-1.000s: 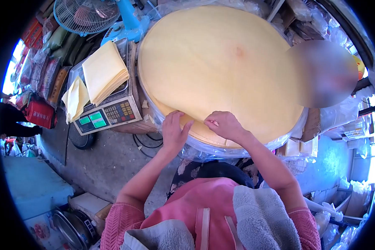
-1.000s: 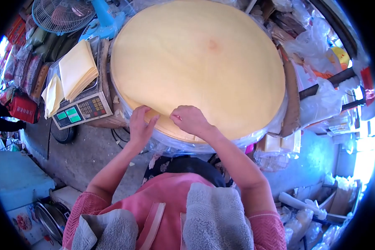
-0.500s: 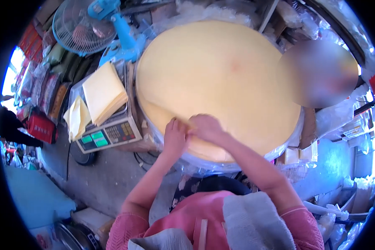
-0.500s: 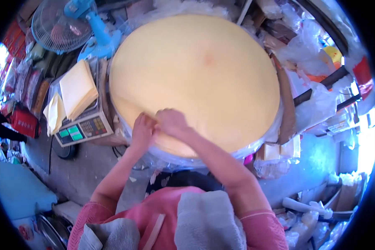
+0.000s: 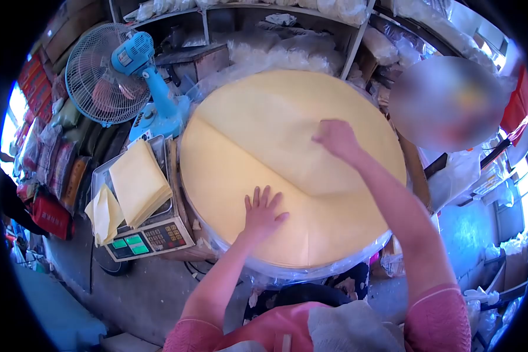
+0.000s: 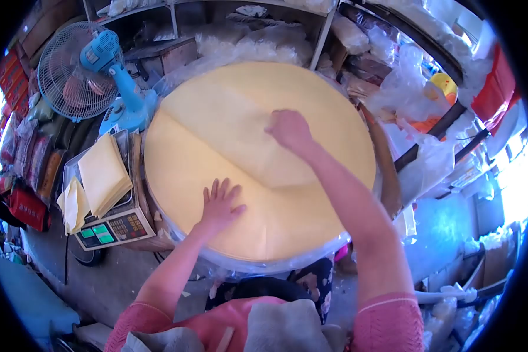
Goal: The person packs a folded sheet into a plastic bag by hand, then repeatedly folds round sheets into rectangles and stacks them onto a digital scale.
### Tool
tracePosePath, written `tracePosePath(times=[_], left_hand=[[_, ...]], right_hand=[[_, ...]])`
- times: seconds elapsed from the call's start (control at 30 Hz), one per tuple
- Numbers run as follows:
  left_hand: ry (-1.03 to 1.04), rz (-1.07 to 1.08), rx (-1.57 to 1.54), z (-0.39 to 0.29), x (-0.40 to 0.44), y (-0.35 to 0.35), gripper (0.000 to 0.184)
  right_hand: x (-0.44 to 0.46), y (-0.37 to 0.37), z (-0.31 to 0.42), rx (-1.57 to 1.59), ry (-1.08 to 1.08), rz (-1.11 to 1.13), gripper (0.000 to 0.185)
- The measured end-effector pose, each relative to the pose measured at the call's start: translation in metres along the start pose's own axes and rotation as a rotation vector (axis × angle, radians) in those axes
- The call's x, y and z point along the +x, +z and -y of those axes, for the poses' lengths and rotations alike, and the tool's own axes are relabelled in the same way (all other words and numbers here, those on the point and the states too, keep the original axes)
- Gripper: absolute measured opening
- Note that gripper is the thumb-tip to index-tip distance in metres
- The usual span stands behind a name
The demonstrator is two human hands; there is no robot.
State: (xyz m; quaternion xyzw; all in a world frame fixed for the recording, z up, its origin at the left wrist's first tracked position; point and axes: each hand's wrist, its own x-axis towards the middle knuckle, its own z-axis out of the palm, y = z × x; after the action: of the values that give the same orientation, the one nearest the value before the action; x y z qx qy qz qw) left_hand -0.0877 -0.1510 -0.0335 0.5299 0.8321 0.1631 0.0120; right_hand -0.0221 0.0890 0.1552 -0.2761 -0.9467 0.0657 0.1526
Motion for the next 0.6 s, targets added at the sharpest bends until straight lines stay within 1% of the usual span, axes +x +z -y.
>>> tracePosePath(times=[0.03, 0.07, 0.1, 0.13, 0.17, 0.2, 0.23, 0.27, 0.3, 0.33, 0.37, 0.4, 0.47, 0.5, 0.53, 0.57, 0.6], left_hand=[[0.052, -0.055, 0.037, -0.002, 0.001, 0.008, 0.064], [0.004, 0.023, 0.04, -0.005, 0.003, 0.005, 0.065], [0.004, 0.016, 0.031, -0.007, 0.004, 0.004, 0.065], [0.002, 0.013, 0.024, -0.007, 0.003, 0.002, 0.065], [-0.002, 0.007, 0.018, -0.007, 0.002, 0.001, 0.065], [-0.004, 0.007, 0.019, -0.007, 0.002, 0.0, 0.064], [-0.005, 0.007, 0.02, -0.007, 0.003, 0.0, 0.064], [-0.005, 0.007, 0.02, -0.008, 0.003, -0.001, 0.064], [-0.014, 0.021, 0.02, -0.01, 0.003, -0.003, 0.065], [-0.023, 0.036, 0.019, -0.011, 0.003, -0.008, 0.066], [-0.031, 0.05, 0.018, -0.012, 0.003, -0.01, 0.067], [-0.051, 0.02, -0.043, -0.01, 0.004, -0.008, 0.069], [-0.091, -0.04, -0.166, 0.001, 0.009, 0.003, 0.075], [-0.185, -0.187, -0.414, 0.01, 0.013, 0.011, 0.078], [-0.277, -0.332, -0.662, 0.02, 0.021, 0.019, 0.081], [-0.371, -0.477, -0.91, 0.03, 0.028, 0.02, 0.085], [-0.391, -0.63, -0.808, 0.037, 0.034, 0.011, 0.088]], right_hand=[[0.018, -0.004, -0.013, -0.059, -0.04, -0.025, 0.022], [0.042, -0.025, -0.018, -0.146, -0.056, -0.076, 0.023], [0.07, -0.05, -0.023, -0.23, -0.07, -0.125, 0.024], [0.099, -0.067, -0.035, -0.168, -0.125, -0.348, 0.02], [0.111, -0.108, -0.018, -0.188, -0.176, -0.369, 0.017], [0.115, -0.145, 0.004, -0.294, -0.193, -0.456, 0.015], [0.115, -0.176, 0.021, -0.334, -0.219, -0.562, 0.016], [0.123, -0.202, 0.013, -0.344, -0.365, -0.598, 0.016], [0.092, -0.219, 0.051, -0.38, -0.581, -0.82, 0.004], [0.061, -0.232, 0.072, -0.253, -0.636, -0.812, 0.004], [0.032, -0.241, 0.081, -0.314, -0.678, -0.816, 0.005], [0.014, -0.243, 0.065, -0.343, -0.515, -0.682, 0.02], [-0.055, -0.227, 0.073, -0.459, -0.773, -0.758, 0.018], [-0.078, -0.215, 0.054, -0.53, -0.827, -0.734, 0.02], [-0.107, -0.203, 0.045, -0.494, -0.799, -0.641, 0.024], [-0.129, -0.19, 0.025, -0.418, -0.777, -0.549, 0.021], [-0.149, -0.18, 0.006, -0.415, -0.758, -0.487, 0.022]])
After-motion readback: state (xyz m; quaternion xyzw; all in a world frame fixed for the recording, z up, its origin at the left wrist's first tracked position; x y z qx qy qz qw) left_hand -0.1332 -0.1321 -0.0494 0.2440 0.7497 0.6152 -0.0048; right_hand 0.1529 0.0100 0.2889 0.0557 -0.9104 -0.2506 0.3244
